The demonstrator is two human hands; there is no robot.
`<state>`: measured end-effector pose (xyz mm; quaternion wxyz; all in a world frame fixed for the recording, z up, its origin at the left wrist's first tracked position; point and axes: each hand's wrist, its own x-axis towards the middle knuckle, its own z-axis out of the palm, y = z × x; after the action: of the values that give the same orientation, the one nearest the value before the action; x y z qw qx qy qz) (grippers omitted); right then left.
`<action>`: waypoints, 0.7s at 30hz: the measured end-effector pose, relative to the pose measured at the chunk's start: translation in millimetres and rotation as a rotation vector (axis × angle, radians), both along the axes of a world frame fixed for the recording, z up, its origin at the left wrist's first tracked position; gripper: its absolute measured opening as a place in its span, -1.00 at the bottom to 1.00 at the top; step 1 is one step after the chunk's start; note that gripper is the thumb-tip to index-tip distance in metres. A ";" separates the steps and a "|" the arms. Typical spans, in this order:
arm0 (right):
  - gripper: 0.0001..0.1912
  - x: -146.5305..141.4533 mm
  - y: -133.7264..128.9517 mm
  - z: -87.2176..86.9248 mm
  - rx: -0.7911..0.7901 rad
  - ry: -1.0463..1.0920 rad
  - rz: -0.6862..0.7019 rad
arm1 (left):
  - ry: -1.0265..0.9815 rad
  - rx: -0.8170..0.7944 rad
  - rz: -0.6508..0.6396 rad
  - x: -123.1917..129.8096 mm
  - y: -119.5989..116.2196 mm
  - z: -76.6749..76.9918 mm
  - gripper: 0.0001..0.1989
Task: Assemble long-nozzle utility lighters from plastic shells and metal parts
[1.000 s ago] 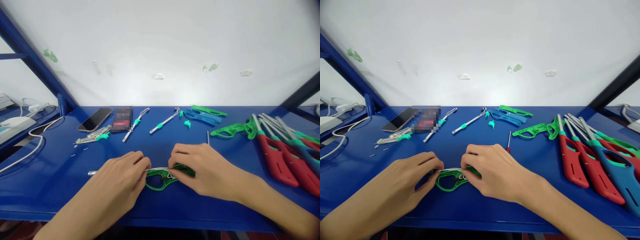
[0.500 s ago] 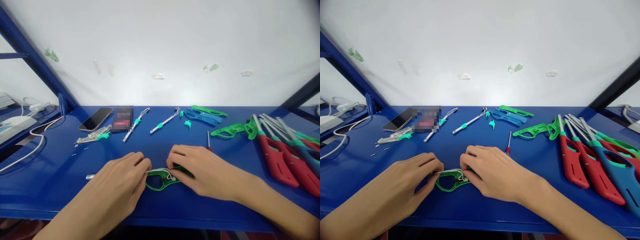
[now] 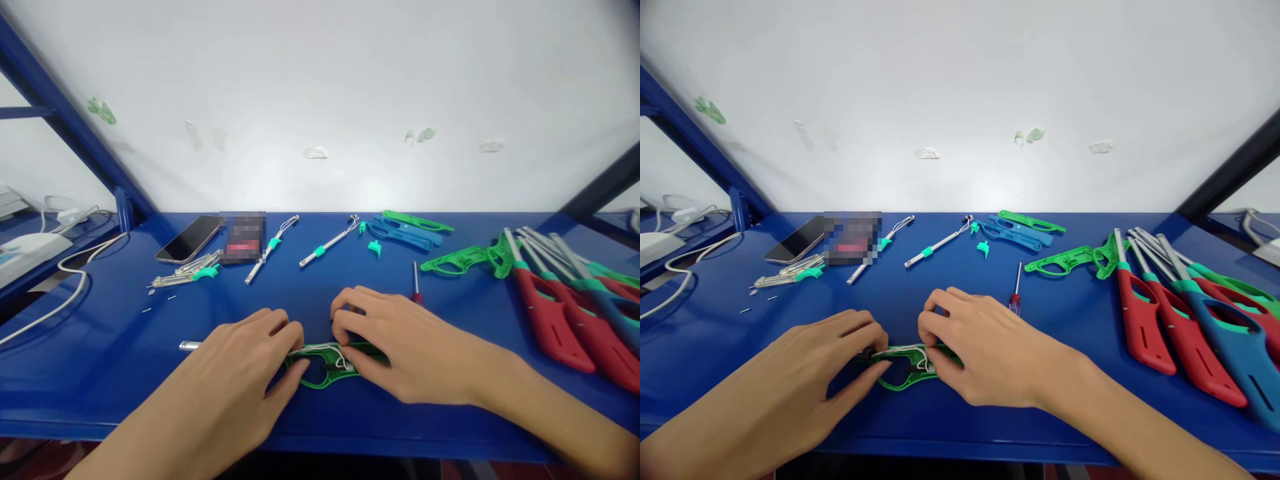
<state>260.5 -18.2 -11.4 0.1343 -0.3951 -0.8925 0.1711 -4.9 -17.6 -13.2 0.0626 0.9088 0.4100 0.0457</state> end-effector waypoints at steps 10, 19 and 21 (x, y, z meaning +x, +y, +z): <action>-0.88 5.3 -0.5 2.8 -0.041 -0.008 0.037 | -0.019 -0.101 0.008 -4.2 8.9 -5.6 -0.96; -0.84 7.4 -2.7 10.8 -0.065 -0.036 0.033 | -0.007 -0.082 -0.023 4.4 3.9 -0.7 -0.92; -0.85 6.2 -2.8 10.2 -0.061 -0.037 0.020 | 0.021 -0.031 -0.056 4.7 3.2 -0.7 -0.86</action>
<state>266.8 -21.0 -1.2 0.1039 -0.3932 -0.8931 0.1921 -0.2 -14.4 -14.0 0.0739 0.9193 0.3855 0.0279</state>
